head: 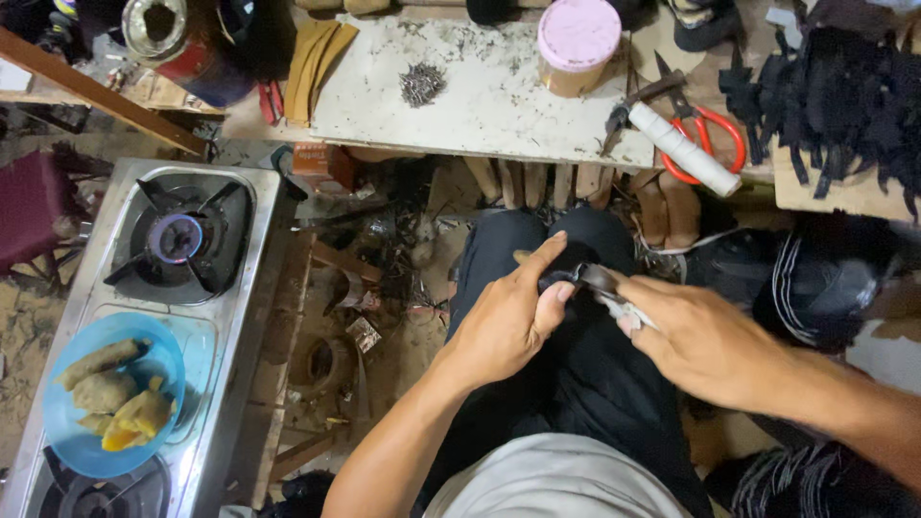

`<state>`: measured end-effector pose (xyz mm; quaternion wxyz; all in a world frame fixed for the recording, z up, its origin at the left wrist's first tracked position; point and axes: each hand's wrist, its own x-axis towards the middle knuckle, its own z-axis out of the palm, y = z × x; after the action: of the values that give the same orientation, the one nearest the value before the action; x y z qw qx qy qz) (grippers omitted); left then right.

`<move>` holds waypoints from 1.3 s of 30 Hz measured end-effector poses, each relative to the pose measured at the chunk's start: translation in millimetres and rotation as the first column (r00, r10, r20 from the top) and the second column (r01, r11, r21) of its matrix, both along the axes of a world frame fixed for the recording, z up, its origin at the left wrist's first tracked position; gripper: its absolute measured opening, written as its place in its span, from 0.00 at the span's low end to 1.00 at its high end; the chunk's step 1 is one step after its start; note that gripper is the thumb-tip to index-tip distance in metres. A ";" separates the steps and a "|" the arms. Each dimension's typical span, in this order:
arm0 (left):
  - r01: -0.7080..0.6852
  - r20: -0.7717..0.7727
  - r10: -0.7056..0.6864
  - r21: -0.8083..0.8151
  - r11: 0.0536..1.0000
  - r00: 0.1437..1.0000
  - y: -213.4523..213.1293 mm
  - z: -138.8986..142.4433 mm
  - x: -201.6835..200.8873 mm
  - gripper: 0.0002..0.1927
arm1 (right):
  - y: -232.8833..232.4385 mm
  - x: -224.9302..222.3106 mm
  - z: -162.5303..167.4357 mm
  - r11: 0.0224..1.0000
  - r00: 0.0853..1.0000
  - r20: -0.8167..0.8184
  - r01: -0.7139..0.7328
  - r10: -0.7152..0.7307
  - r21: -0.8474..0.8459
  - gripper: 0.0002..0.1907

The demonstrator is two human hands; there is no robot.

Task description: The person sits and pulls a black fabric shoe upper over a wooden shoe last, then hammers and presses the upper to shape it. They use pliers to grip and tuck the material, trim excess fabric with scissors, and briefly hold the shoe near a gas stove burner before continuing to work the edges by hand.

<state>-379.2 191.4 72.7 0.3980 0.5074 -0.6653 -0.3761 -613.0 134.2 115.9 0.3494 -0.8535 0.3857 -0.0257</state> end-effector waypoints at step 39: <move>-0.062 -0.095 0.076 0.141 0.988 0.993 7.4 -7.0 0.0 0.28 | 14.4 18.1 -51.9 0.795 0.998 -0.021 -0.058 0.057 -0.604 0.32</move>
<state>-379.3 198.8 65.7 0.4077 0.5370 -0.5988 -0.4321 -594.9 148.6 63.9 0.0596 -0.9317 0.3314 -0.1360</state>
